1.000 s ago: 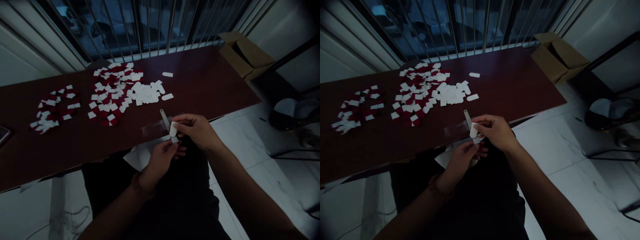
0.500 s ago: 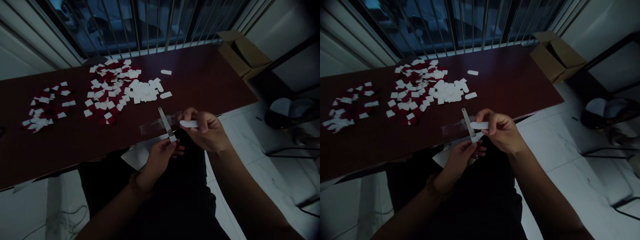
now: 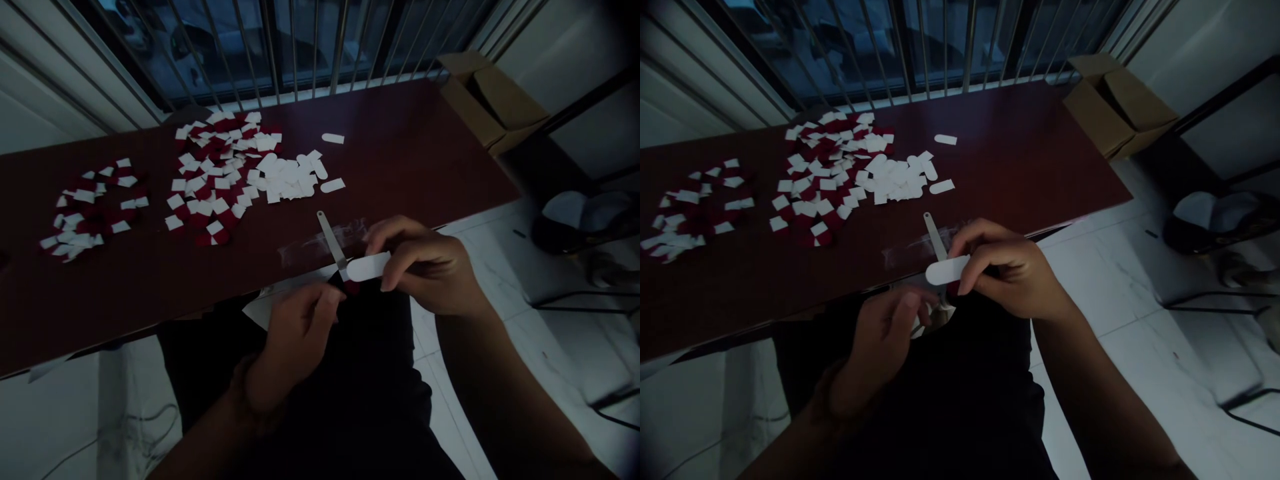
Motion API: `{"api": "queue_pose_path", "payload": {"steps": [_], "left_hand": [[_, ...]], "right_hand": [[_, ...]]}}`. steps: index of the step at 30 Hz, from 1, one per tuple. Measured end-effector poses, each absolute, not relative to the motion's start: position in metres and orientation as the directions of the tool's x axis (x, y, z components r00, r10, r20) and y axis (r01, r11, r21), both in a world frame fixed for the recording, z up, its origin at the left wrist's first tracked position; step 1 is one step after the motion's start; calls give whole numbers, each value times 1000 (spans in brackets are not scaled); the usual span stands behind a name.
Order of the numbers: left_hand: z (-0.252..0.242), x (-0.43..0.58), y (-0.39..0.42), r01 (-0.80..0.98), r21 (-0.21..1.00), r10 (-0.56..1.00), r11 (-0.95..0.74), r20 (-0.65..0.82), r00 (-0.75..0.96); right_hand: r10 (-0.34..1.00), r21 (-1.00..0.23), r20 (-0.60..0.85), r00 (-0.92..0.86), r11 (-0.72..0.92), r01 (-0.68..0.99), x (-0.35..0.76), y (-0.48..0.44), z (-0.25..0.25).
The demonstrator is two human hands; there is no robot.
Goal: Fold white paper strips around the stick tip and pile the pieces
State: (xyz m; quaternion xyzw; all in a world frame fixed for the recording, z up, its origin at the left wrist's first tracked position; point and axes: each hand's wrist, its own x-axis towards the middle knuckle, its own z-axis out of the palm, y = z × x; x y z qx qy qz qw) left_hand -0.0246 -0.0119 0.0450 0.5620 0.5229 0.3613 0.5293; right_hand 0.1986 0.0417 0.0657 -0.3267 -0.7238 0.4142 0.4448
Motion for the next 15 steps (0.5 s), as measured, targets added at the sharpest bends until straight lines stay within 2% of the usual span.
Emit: {"api": "queue_pose_path", "payload": {"steps": [3, 5, 8, 11, 15], "left_hand": [[60, -26, -9, 7, 976, 948, 219, -214, 235], [59, -23, -5, -19, 960, 939, 279, -269, 216], [47, -17, 0, -60, 959, 959, 277, -272, 85], [36, -14, 4, -77, 971, 974, 227, -228, -2], [34, -14, 4, -42, 982, 983, 182, -183, -20]], "right_hand": [[783, -868, 355, -510, 479, 132, 195, 40, 66], [800, -885, 330, -501, 446, 129, 192, 39, 64], [920, -975, 184, -346, 216, 55, 186, 37, 60], [955, -999, -21, -295, -32, -31, 180, 36, 58], [977, -994, -109, -184, -104, 35, 171, 41, 57]]}}
